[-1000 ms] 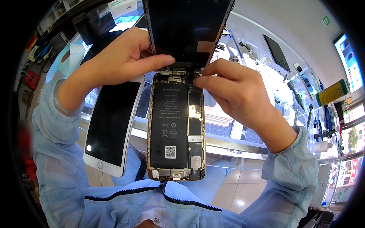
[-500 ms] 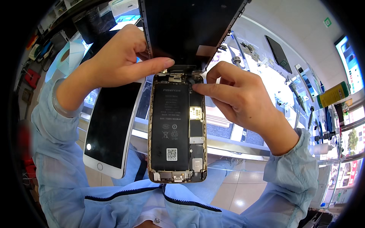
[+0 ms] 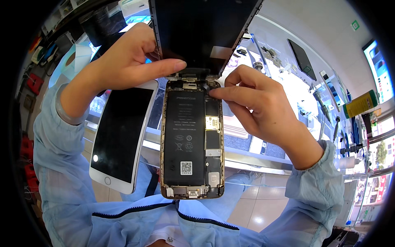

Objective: The person disassembles a white smartphone, removes the battery, and replaces it with a new one. They then reassemble the device and test the screen and camera functionality to verify the repair.

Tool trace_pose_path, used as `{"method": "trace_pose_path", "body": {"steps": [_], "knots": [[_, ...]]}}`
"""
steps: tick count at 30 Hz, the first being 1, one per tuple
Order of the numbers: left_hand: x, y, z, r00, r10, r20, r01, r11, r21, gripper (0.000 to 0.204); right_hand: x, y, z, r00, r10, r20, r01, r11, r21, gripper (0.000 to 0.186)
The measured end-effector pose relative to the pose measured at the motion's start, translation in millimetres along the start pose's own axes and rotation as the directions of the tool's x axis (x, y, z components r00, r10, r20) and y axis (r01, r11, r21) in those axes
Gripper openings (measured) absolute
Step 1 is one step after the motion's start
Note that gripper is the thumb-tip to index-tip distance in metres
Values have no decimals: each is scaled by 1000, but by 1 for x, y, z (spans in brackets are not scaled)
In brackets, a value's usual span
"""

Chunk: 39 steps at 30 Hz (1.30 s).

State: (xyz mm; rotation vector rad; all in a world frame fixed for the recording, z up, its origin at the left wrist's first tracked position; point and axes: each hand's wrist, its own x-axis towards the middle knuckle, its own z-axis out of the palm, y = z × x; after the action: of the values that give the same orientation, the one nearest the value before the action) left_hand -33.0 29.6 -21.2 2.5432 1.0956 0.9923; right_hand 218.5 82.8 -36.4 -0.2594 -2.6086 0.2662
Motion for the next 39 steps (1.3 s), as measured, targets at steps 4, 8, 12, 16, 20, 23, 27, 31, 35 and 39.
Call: {"method": "trace_pose_path", "body": {"steps": [4, 8, 12, 16, 20, 23, 27, 31, 35, 39], "knots": [[1, 2, 0, 1000, 5, 15, -5, 1000, -2, 26, -1, 1, 1, 1000, 5, 15, -6, 1000, 10, 22], [-1, -6, 4, 999, 51, 17, -52, 998, 47, 25, -1, 1, 2, 1000, -3, 13, 3, 1000, 13, 22], [-1, -7, 5, 999, 47, 21, -48, 997, 60, 24, -1, 0, 0, 1000, 0, 15, 0, 1000, 10, 21], [2, 2, 1, 999, 14, 45, -17, 998, 64, 25, -1, -2, -3, 1000, 2, 19, -1, 1000, -8, 21], [-1, -7, 9, 997, 72, -29, -71, 997, 41, 29, 0, -2, -1, 999, -16, 37, 16, 1000, 11, 21], [-1, -3, 6, 998, 57, -25, -56, 997, 61, 31, 0, -1, -1, 999, -8, 42, 7, 1000, 20, 21], [-1, -3, 7, 996, 72, -51, -68, 994, 81, 33, 1, -5, -1, 999, 4, 33, -4, 1000, 15, 22], [0, 2, 4, 998, 38, -54, -35, 998, 52, 36, 1, -5, -2, 999, 19, 48, -19, 1000, 13, 22], [0, 2, 5, 998, 18, -64, -17, 1000, 24, 38, 2, -3, -2, 998, 27, 56, -28, 999, 24, 24], [-1, 4, 4, 999, -36, -41, 36, 999, 13, 39, 3, 0, -4, 996, 36, 78, -37, 999, 14, 25]]}}
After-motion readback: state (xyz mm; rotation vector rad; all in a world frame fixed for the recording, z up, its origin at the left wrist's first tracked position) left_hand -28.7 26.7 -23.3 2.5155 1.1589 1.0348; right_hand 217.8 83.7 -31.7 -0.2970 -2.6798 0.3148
